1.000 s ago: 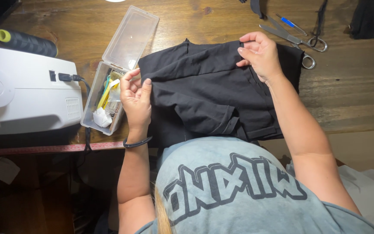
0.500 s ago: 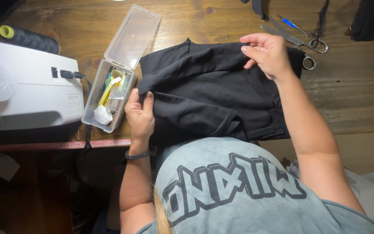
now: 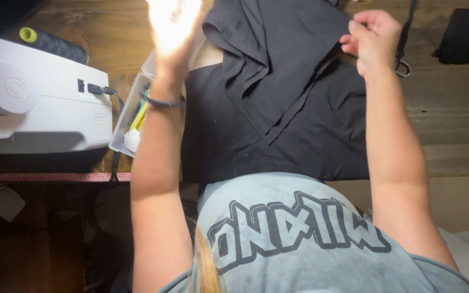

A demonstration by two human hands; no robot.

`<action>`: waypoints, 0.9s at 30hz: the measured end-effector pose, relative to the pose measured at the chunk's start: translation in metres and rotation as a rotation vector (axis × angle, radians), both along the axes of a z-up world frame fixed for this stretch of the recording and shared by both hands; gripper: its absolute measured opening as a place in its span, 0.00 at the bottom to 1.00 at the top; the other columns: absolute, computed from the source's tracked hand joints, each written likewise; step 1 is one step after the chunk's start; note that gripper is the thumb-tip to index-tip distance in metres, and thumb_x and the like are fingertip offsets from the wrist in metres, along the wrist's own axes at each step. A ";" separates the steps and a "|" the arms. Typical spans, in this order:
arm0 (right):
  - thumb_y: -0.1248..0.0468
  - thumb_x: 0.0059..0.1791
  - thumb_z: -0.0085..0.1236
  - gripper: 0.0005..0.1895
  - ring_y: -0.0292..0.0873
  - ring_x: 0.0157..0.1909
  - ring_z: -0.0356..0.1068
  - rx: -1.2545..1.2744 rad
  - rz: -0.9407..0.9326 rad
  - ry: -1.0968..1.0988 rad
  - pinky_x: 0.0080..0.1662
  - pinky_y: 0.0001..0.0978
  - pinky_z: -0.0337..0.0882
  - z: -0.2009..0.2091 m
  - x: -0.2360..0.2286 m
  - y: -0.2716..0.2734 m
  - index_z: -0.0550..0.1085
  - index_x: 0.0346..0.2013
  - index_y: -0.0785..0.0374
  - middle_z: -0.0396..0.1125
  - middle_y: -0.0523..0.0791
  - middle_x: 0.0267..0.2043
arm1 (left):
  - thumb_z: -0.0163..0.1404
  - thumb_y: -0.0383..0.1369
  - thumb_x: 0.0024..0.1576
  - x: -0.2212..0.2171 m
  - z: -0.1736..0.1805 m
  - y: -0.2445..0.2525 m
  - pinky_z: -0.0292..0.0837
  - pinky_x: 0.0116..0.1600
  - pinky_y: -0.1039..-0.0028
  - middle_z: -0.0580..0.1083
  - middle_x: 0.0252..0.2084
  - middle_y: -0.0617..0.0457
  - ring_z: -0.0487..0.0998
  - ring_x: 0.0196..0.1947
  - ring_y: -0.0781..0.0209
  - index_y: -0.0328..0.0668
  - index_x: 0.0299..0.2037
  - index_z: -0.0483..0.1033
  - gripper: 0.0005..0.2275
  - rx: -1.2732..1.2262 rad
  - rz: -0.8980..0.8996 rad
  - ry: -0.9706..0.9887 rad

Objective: Modifying a black t-shirt by ripping seams with a seam ripper, cutting fabric with scissors, and aligning the garment for sewing.

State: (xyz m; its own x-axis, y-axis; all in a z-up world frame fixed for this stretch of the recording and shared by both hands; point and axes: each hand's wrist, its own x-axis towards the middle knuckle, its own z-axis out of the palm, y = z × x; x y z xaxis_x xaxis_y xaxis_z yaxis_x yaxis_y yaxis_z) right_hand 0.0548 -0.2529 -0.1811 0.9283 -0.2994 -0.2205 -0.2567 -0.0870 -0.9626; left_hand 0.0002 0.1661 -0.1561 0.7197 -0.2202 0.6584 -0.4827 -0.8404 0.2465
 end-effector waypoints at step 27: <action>0.61 0.53 0.57 0.12 0.61 0.25 0.68 -0.646 0.429 -0.453 0.30 0.52 0.62 0.024 -0.097 0.114 0.65 0.38 0.64 0.67 0.50 0.24 | 0.54 0.38 0.59 0.041 -0.031 -0.115 0.51 0.25 0.72 0.59 0.18 0.61 0.57 0.19 0.68 0.51 0.23 0.60 0.16 -0.949 -0.121 0.540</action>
State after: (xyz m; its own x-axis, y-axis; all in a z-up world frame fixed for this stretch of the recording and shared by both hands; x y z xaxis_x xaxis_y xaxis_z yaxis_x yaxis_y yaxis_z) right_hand -0.0421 -0.1394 -0.1570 0.9460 0.1541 0.2853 0.3148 -0.6474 -0.6941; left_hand 0.0410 0.0510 -0.1875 0.9719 0.1209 0.2018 -0.1829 -0.1511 0.9715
